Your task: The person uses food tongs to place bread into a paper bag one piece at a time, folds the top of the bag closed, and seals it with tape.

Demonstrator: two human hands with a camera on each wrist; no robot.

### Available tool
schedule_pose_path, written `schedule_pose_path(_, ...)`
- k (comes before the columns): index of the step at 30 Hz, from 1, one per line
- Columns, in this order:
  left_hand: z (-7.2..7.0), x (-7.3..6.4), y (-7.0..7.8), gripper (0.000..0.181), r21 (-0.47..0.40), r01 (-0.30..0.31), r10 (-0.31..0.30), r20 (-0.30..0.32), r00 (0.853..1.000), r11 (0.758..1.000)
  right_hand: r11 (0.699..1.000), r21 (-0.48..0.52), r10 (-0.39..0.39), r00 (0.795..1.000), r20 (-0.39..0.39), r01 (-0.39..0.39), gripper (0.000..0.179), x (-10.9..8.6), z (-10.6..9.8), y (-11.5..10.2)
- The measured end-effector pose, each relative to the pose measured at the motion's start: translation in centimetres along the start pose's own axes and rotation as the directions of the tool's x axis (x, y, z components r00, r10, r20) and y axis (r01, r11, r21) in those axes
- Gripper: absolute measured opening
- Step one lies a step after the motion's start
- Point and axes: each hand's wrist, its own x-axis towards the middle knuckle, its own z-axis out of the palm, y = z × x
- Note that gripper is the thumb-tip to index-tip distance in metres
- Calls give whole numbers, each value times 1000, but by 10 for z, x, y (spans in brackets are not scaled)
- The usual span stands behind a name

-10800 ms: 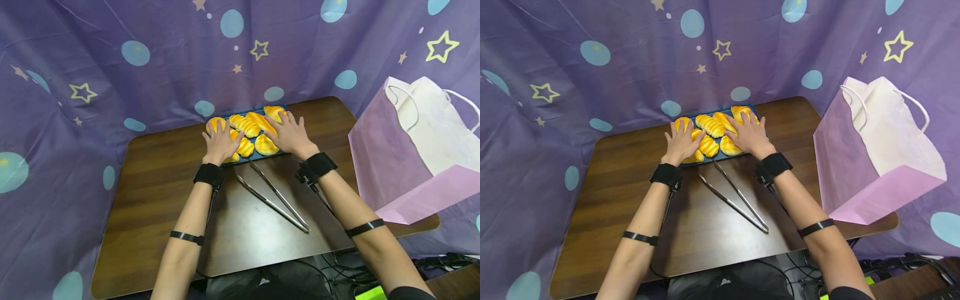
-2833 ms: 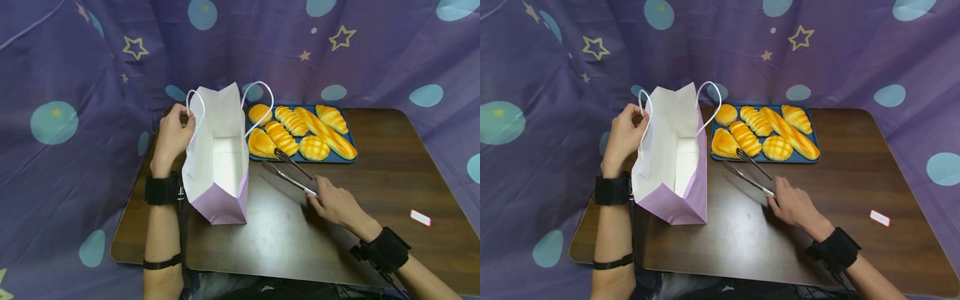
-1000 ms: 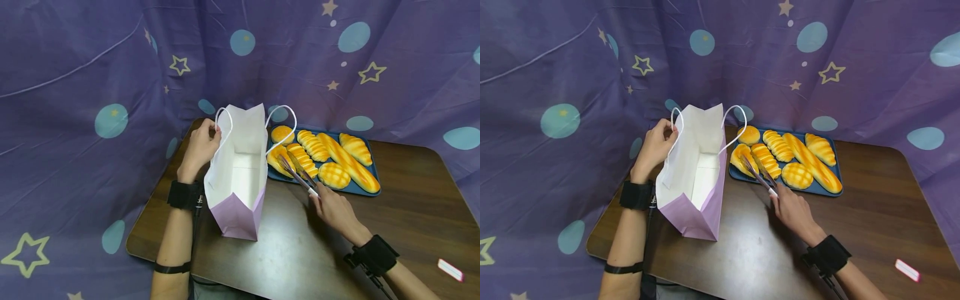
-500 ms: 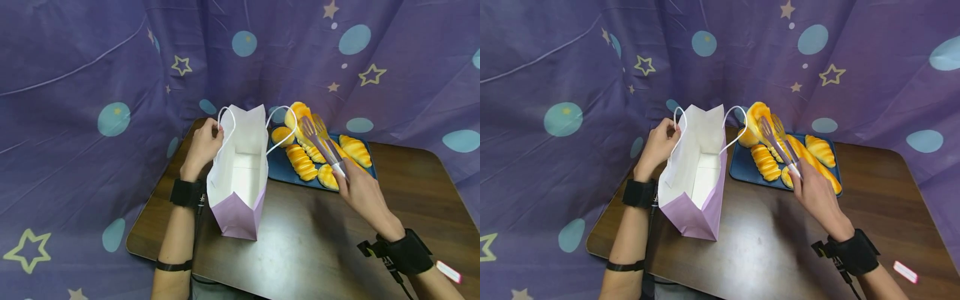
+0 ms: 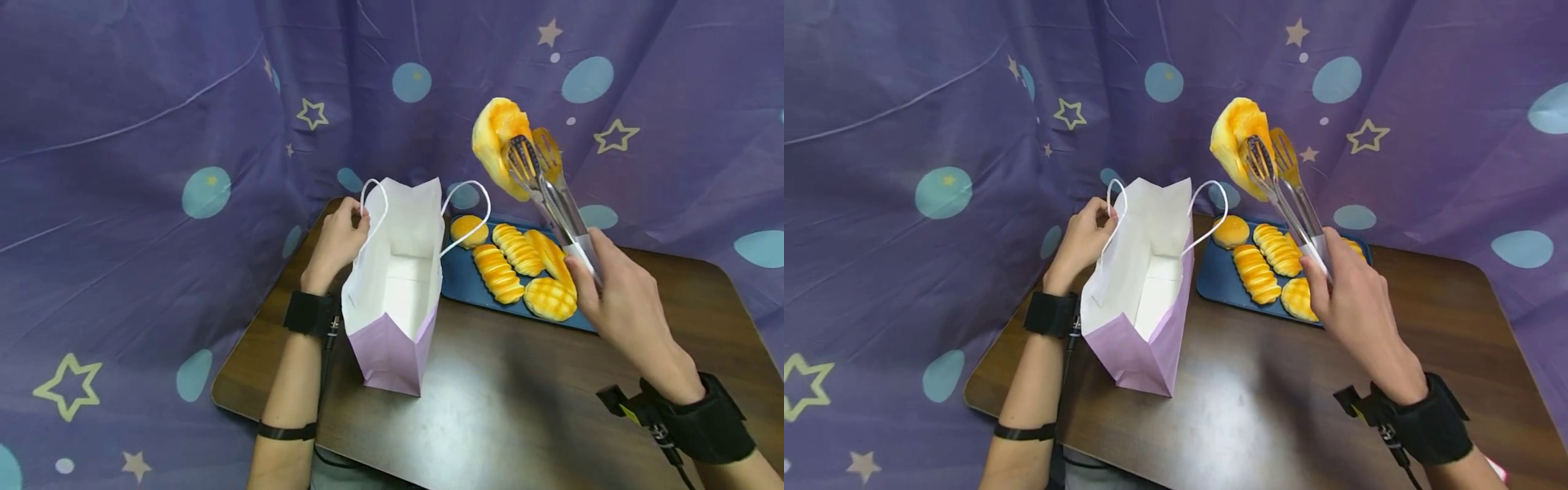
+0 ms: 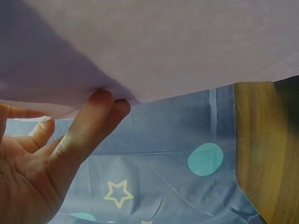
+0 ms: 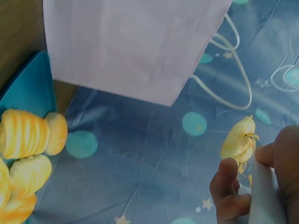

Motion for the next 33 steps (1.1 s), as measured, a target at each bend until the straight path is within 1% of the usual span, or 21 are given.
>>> schedule_pose_path(5,1,-1,0,15,4,1,-1,-12,1000,1000,999,33,-41,999,1,41,43,1,0,-12)
schedule_pose_path(14,4,0,0,14,14,-4,4,-28,1000,1000,991,88,-92,993,-73,99,49,3,-7,-30)
schedule_pose_path(19,3,0,3,14,27,-10,11,-33,999,1000,980,127,-146,985,-88,156,48,0,-3,-40)
schedule_pose_path(23,2,-1,4,14,26,-4,5,-30,1000,1000,970,150,-185,981,-65,192,52,-3,6,-47)
schedule_pose_path(26,3,-1,4,14,21,2,-1,-21,1000,1000,965,163,-202,979,-38,206,53,-7,13,-51)
schedule_pose_path(30,3,-2,4,15,12,6,-6,-20,1000,1000,962,188,-198,980,-7,196,50,-14,22,-53)
schedule_pose_path(33,3,-3,4,14,5,7,-7,-32,999,1000,962,215,-176,984,24,167,47,-16,28,-55)
